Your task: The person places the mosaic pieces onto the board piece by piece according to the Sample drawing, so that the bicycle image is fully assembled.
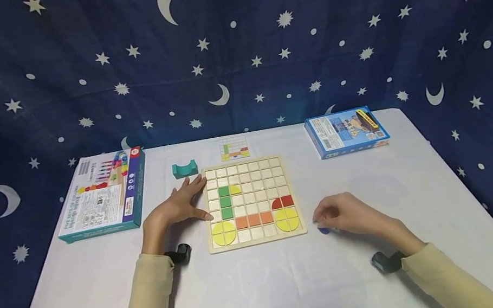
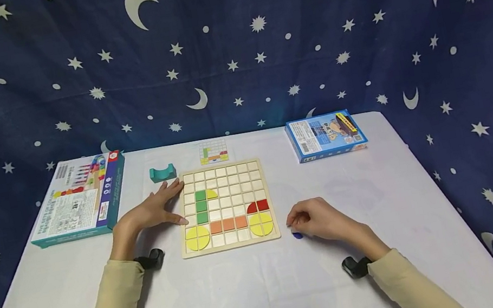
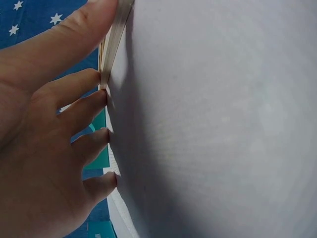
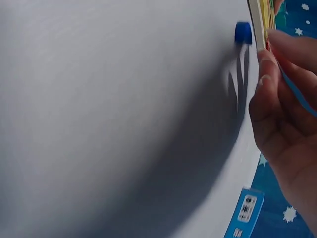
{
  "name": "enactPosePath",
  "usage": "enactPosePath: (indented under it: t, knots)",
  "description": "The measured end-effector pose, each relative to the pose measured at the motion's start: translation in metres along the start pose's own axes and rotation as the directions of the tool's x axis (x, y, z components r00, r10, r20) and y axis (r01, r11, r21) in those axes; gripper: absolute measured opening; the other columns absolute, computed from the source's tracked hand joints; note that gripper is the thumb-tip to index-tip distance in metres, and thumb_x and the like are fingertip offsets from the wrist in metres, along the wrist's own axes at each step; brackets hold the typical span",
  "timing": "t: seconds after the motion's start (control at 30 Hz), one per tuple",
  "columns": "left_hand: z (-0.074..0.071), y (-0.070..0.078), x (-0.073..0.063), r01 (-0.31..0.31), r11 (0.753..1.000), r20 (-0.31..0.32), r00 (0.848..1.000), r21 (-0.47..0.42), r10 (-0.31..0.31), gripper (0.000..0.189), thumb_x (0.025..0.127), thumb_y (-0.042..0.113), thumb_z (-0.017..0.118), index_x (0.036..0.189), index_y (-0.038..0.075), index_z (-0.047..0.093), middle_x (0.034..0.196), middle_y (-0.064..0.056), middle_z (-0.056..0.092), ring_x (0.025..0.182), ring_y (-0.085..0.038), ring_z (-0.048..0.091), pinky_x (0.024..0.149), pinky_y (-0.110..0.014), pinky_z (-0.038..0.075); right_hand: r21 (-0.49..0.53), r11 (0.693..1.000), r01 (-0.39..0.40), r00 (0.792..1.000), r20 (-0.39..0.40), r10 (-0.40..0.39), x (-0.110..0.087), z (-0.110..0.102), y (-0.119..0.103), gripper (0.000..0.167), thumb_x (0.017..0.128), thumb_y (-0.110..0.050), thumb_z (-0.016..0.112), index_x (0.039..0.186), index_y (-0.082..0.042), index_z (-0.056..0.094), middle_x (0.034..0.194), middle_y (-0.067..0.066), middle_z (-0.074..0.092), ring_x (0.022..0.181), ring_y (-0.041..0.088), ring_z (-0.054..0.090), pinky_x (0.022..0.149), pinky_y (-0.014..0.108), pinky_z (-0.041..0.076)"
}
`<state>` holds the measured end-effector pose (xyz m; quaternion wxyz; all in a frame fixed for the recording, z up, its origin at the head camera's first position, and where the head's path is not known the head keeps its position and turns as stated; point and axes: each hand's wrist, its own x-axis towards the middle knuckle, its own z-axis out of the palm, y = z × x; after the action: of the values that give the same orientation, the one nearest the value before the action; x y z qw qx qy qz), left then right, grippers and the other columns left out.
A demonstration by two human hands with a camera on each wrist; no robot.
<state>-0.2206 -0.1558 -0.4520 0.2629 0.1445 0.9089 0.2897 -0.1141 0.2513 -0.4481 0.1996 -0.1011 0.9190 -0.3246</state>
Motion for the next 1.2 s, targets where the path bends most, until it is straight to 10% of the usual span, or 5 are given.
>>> enactPosePath:
  t: [1.2]
  knots:
    - [-0.001, -0.002, -0.001, -0.059, 0.998, -0.005, 0.998, -0.025, 0.059, 0.11, 0.078, 0.025, 0.09, 0.163, 0.007, 0.024, 0.173, -0.016, 0.01, 0.16, -0.041, -0.005, 0.126, -0.063, -0.008, 0.036, 0.988, 0.15, 0.983, 0.104, -0.153, 0.008, 0.007, -0.011, 0.01, 0.089, -0.011, 0.079, 0.097, -0.014, 0.076, 0.078, -0.007, 0.064, 0.074, 0.012, 0.058, 0.067, 0.021, 0.05]
